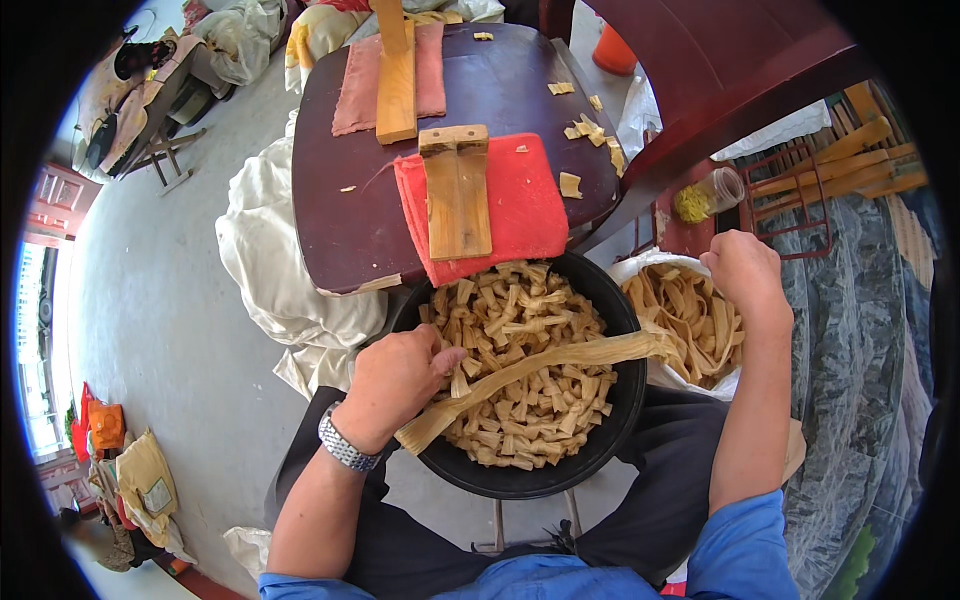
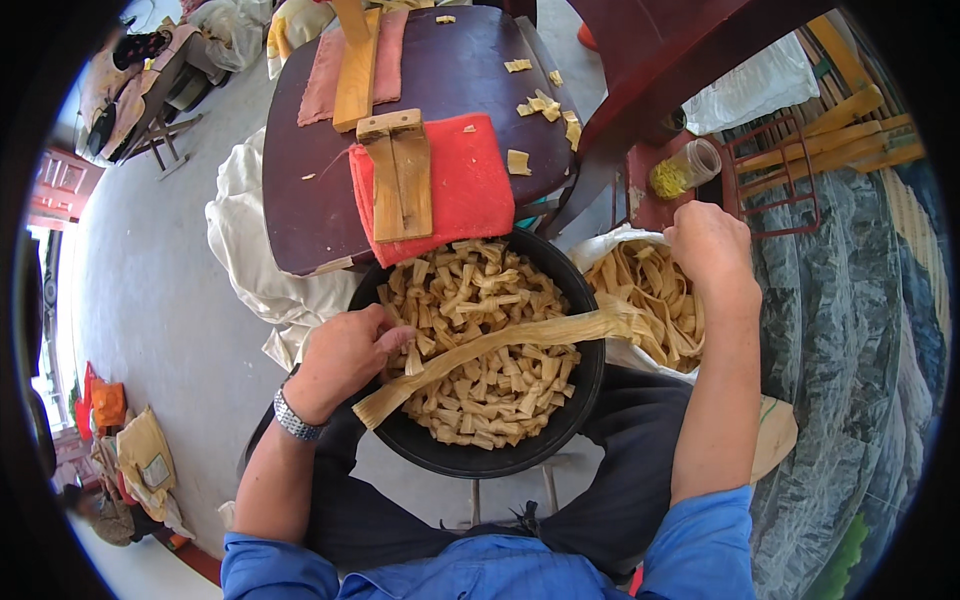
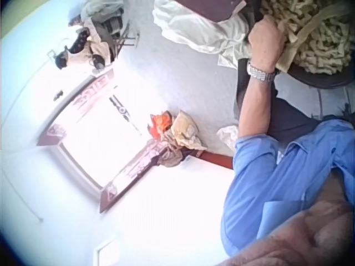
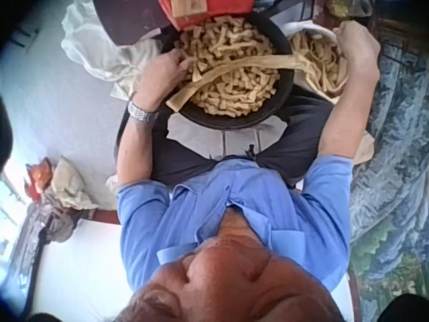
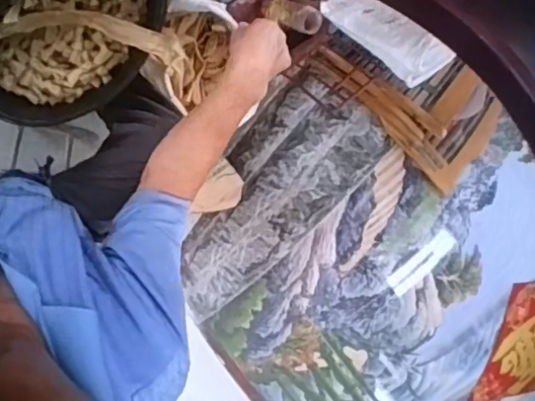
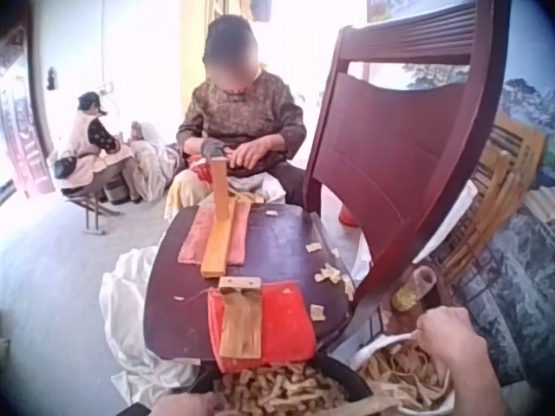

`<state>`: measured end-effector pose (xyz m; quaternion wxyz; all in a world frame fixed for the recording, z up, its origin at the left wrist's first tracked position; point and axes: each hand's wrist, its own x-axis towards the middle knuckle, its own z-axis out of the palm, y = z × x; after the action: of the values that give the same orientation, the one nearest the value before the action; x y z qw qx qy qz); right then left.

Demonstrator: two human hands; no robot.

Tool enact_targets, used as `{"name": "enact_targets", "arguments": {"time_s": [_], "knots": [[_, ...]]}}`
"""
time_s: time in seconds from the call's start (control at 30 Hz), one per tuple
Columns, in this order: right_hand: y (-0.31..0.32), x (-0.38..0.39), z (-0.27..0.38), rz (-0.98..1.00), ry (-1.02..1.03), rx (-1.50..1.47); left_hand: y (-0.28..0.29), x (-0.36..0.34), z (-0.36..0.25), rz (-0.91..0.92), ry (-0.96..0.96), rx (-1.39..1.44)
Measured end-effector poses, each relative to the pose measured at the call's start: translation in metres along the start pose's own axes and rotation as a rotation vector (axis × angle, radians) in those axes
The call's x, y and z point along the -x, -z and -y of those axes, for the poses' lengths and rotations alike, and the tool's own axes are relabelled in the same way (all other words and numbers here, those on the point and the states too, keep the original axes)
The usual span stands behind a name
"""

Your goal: The person sits on the floor and repeatedly tears dried food strips into smaller pieces by hand, placing the torn pieces into a black bowl. Another person works similarly at a nearby table.

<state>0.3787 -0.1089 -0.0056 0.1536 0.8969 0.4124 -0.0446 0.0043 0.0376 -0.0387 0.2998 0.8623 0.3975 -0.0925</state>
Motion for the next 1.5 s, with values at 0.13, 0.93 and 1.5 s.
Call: {"name": "enact_targets", "arguments": {"time_s": [0.13,0.93,1.5], "knots": [[0.005,0.002,0.006,-0.028,0.084,-0.054,-0.017,-0.011,-0.001,0.07,-0.015,-0.058],[0.016,0.074,0.148,0.197,0.685,-1.149,0.004,-0.005,-0.031,-0.095,-0.21,1.329],[0.015,0.098,0.169,-0.363,0.999,-0.7,0.019,0.0,-0.03,-0.026,0.014,1.662]]}}
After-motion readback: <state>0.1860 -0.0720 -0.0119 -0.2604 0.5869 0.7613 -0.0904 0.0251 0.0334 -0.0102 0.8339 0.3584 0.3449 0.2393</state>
